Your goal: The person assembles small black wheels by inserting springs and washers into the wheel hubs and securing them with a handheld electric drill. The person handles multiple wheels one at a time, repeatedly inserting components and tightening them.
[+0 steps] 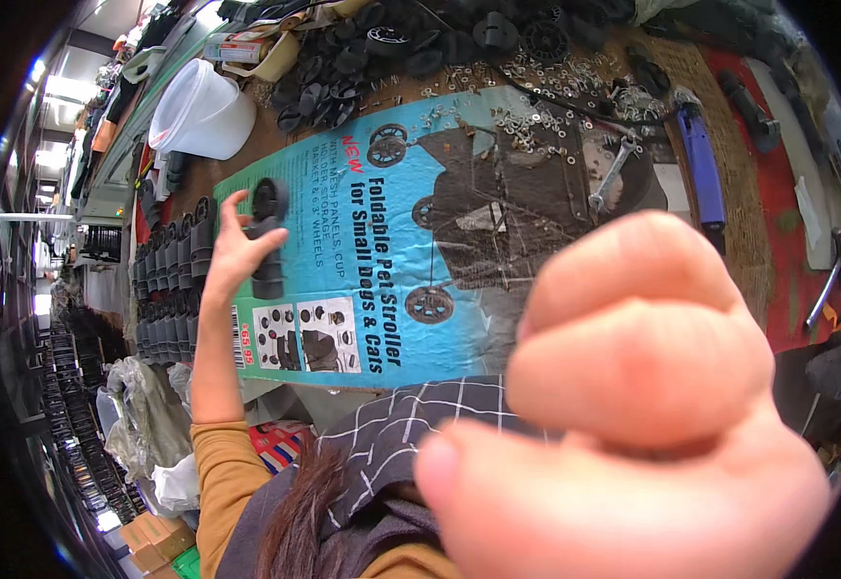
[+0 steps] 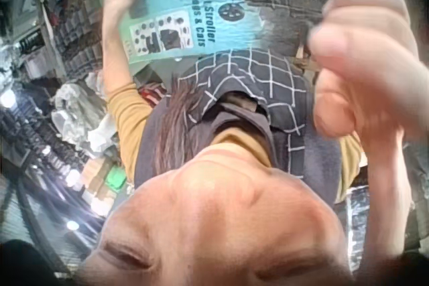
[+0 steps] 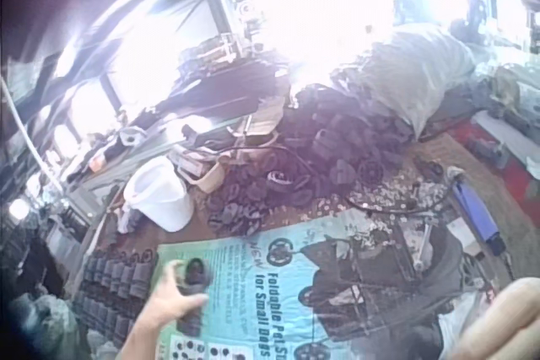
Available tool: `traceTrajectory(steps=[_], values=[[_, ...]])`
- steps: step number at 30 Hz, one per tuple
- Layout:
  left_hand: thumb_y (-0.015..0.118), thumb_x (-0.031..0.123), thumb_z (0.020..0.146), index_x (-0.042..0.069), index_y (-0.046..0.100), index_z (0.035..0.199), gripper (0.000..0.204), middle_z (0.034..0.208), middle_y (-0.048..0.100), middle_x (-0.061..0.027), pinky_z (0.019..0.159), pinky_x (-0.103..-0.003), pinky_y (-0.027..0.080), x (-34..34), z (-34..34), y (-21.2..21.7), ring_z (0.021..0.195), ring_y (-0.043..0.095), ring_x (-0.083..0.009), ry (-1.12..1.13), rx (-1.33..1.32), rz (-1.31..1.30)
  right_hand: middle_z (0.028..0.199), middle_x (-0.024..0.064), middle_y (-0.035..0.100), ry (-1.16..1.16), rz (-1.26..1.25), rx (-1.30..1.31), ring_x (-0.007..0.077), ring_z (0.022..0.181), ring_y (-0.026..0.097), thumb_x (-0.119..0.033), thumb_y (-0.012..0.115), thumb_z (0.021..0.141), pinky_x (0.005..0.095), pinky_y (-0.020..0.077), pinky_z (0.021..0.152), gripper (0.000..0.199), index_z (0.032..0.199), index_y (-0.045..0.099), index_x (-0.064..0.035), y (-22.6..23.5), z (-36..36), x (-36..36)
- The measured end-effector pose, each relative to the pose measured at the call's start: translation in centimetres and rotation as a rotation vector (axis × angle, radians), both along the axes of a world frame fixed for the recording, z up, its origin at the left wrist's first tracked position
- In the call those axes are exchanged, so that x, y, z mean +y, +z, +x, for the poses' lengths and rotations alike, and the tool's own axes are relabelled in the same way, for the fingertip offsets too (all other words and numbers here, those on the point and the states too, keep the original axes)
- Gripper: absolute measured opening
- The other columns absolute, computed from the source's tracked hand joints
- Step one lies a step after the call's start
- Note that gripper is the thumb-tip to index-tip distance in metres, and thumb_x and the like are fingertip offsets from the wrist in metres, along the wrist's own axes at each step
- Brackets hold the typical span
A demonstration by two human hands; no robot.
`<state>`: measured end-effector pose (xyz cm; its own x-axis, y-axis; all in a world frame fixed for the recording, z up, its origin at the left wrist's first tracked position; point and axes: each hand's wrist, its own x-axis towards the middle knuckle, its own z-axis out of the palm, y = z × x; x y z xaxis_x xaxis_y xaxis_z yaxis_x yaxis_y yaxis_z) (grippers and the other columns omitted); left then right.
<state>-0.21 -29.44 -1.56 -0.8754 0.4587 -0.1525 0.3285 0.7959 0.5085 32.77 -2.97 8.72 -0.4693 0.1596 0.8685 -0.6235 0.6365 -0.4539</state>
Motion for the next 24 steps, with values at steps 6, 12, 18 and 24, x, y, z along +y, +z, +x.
traceTrajectory(steps=[6,12,18,24], values=[[0.084,0.037,0.061,0.011,0.029,0.143,0.102,0.116,0.052,-0.0219,0.096,-0.04,0.045,4.1,7.5,0.0,0.107,0.056,-0.0345,-0.243,-0.224,-0.022,0.096,0.0035,0.056,0.02,-0.046,-0.175,0.0188,0.083,0.052,-0.03,0.062,0.093,0.0361,0.044,0.071,0.044,0.13,0.04,-0.0165,4.8,3.9,-3.4],[0.084,0.041,0.064,0.012,0.028,0.143,0.102,0.128,0.049,-0.0245,0.103,-0.044,0.041,6.8,10.5,-0.6,0.12,0.051,-0.0383,-0.33,-0.218,0.016,0.107,0.0009,0.057,-0.042,0.516,0.819,0.0187,0.097,0.054,-0.029,0.062,0.092,0.0343,0.046,0.081,0.048,0.135,0.041,-0.0209,3.5,3.4,-3.5],[0.083,0.045,0.068,0.01,0.024,0.146,0.103,0.134,0.041,-0.027,0.104,-0.046,0.04,7.9,11.7,-2.8,0.124,0.046,-0.0431,-0.393,-0.186,0.086,0.12,-0.0066,0.051,-0.104,0.208,0.133,0.0208,0.095,0.057,-0.028,0.06,0.095,0.0425,0.0453,0.083,0.029,0.121,0.052,-0.0186,1.9,1.9,-3.5],[0.077,0.053,0.075,0.009,0.026,0.146,0.098,0.125,0.041,-0.0223,0.094,-0.047,0.045,7.1,11.9,-4.2,0.108,0.051,-0.0352,-0.454,-0.236,0.223,0.124,-0.0068,0.052,0.206,-0.151,-0.058,0.0215,0.094,0.063,-0.008,0.067,0.089,0.0411,0.0451,0.081,0.038,0.124,0.053,-0.0116,2.4,1.4,-4.6]])
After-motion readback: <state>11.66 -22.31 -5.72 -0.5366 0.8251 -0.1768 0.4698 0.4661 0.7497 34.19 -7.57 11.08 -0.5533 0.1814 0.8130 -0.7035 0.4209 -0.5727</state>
